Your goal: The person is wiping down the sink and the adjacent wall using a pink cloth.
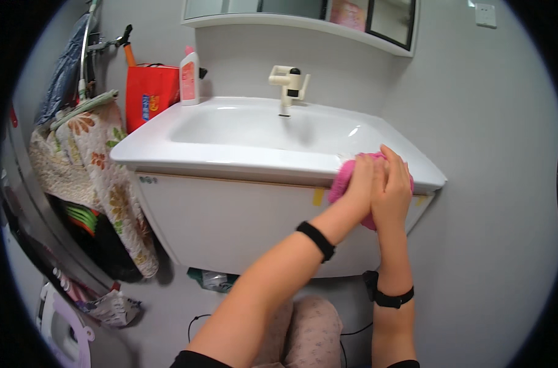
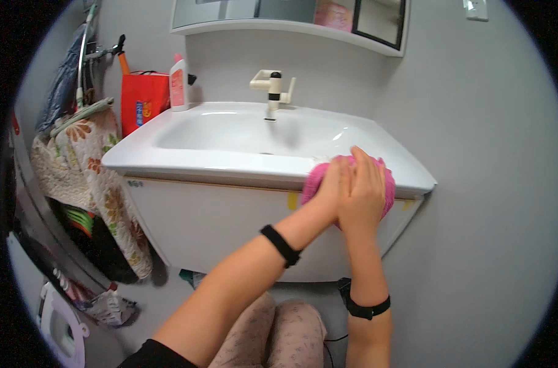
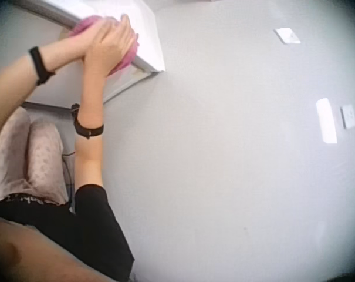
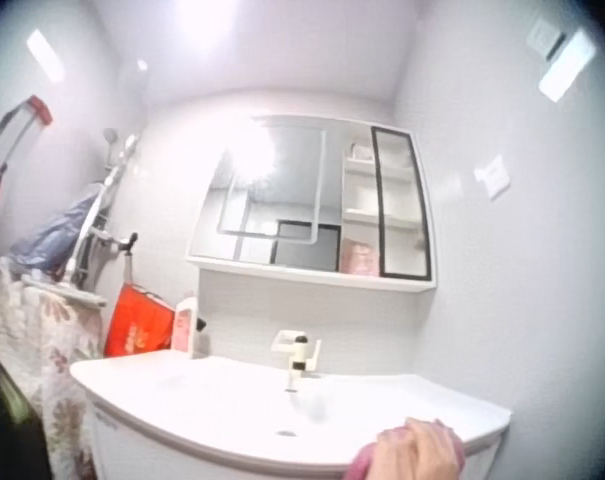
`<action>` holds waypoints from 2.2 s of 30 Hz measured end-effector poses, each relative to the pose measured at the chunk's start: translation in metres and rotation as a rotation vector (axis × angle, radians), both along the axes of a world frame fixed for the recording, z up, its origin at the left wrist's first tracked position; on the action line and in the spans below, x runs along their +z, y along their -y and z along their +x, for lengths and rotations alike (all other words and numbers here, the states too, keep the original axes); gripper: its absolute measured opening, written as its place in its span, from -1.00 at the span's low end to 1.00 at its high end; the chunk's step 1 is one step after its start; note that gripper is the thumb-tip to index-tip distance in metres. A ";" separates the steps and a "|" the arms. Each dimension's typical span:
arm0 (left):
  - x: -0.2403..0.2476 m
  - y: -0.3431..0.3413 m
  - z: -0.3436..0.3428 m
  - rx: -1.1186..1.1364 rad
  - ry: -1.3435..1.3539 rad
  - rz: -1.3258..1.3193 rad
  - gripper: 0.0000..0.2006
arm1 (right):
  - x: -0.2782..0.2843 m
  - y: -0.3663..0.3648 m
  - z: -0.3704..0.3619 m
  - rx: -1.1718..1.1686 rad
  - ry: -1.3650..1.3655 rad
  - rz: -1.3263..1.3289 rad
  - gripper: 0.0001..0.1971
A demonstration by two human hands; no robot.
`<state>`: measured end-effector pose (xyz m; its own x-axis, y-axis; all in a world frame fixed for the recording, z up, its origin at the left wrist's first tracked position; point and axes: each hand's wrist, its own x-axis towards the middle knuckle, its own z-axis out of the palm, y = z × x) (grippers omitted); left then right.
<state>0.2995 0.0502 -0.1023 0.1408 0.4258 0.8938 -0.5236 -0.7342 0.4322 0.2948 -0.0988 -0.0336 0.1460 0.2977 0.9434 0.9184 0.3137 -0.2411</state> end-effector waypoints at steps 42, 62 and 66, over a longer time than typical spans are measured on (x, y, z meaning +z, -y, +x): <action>0.050 0.094 0.058 1.061 -0.539 0.749 -0.93 | -0.042 -0.034 0.221 -0.824 0.312 -0.445 -0.40; 0.064 0.076 0.073 1.048 -0.883 0.501 -0.57 | -0.006 -0.025 0.209 -0.273 0.345 -0.288 -0.71; 0.045 0.085 -0.008 1.144 -0.510 0.528 -0.70 | -0.018 -0.023 0.154 -0.204 0.349 -0.239 -0.68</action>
